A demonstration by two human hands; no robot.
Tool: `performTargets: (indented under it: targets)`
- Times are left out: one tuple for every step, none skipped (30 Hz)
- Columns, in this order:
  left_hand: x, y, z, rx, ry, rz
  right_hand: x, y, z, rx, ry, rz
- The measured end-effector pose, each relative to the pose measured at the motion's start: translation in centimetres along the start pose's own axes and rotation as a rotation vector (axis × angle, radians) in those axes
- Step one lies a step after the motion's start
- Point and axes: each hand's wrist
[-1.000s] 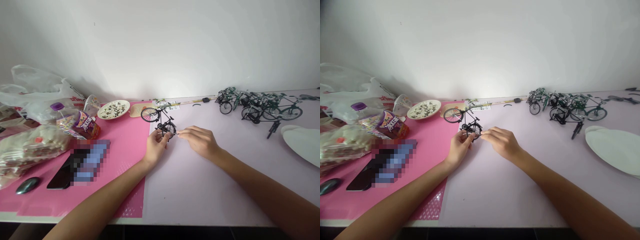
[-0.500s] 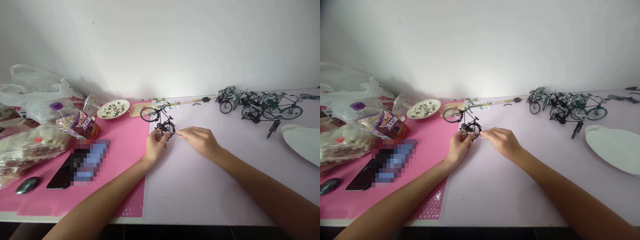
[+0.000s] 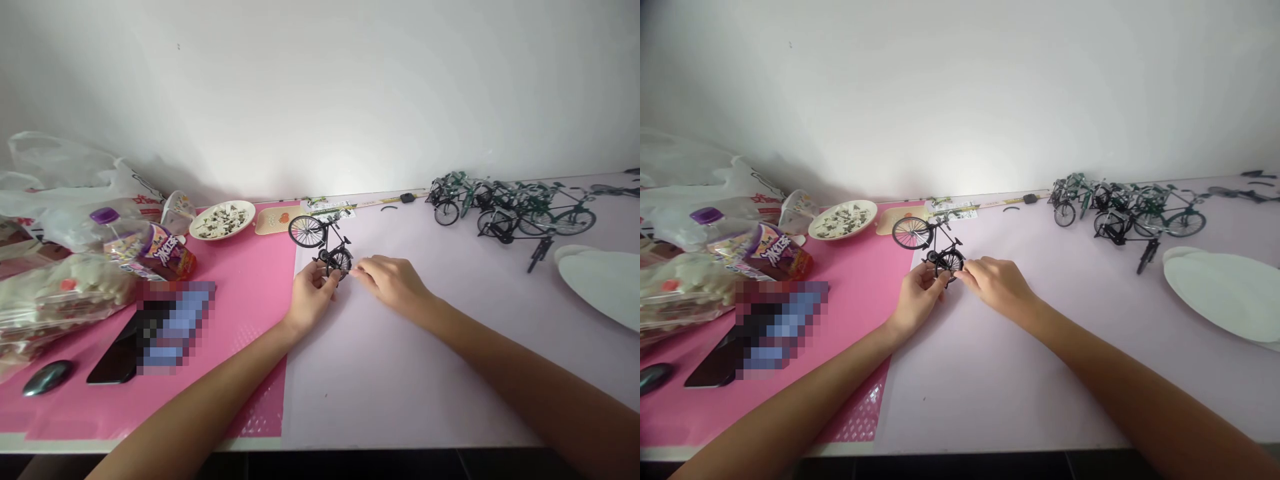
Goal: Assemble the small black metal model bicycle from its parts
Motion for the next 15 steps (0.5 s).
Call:
performTargets:
  targets:
    - [0.01,-0.05,0.06,0.008,0.006,-0.004,-0.01,-0.18,-0.01,-0.031,-0.015,0.034]
    - [0.02,-0.07,0.12,0.018,0.012,-0.010,-0.02,-0.35,-0.03,-0.057,-0.027,0.067]
    - [0.04,-0.08,0.18,0.027,0.017,-0.016,-0.03,-0.49,-0.05,-0.075,-0.036,0.096]
    - [0.06,-0.08,0.24,0.034,0.020,-0.022,-0.05,-0.60,-0.07,-0.083,-0.042,0.119]
    - [0.07,-0.06,0.29,0.039,0.022,-0.027,-0.07,-0.66,-0.09,-0.084,-0.045,0.135]
    - [0.08,-0.03,0.32,0.043,0.025,-0.029,-0.09,-0.67,-0.12,-0.079,-0.048,0.145]
    - [0.09,0.00,0.35,0.045,0.028,-0.031,-0.12,-0.64,-0.15,-0.072,-0.049,0.151]
    - [0.10,0.02,0.36,0.047,0.031,-0.034,-0.16,-0.58,-0.18,-0.066,-0.051,0.154]
    - [0.10,0.05,0.36,0.049,0.033,-0.036,-0.19,-0.51,-0.21,-0.061,-0.053,0.154]
    - [0.11,0.07,0.36,0.050,0.034,-0.039,-0.22,-0.43,-0.24,-0.056,-0.056,0.153]
    - [0.13,0.10,0.36,0.052,0.034,-0.042,-0.25,-0.37,-0.26,-0.053,-0.060,0.150]
    - [0.15,0.12,0.37,0.053,0.035,-0.045,-0.26,-0.31,-0.28,-0.049,-0.064,0.147]
    - [0.18,0.14,0.37,0.053,0.036,-0.048,-0.27,-0.27,-0.29,-0.042,-0.066,0.143]
    - [0.21,0.16,0.37,0.054,0.038,-0.052,-0.27,-0.25,-0.29,-0.032,-0.066,0.139]
    - [0.24,0.19,0.38,0.053,0.040,-0.055,-0.26,-0.24,-0.29,-0.019,-0.062,0.133]
Point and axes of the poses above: each hand's wrist, its own z-axis towards the middle knuckle, its own x-axis out of the back of the hand, y = z × x, and after that the axes turned 15 degrees about z, right-handed
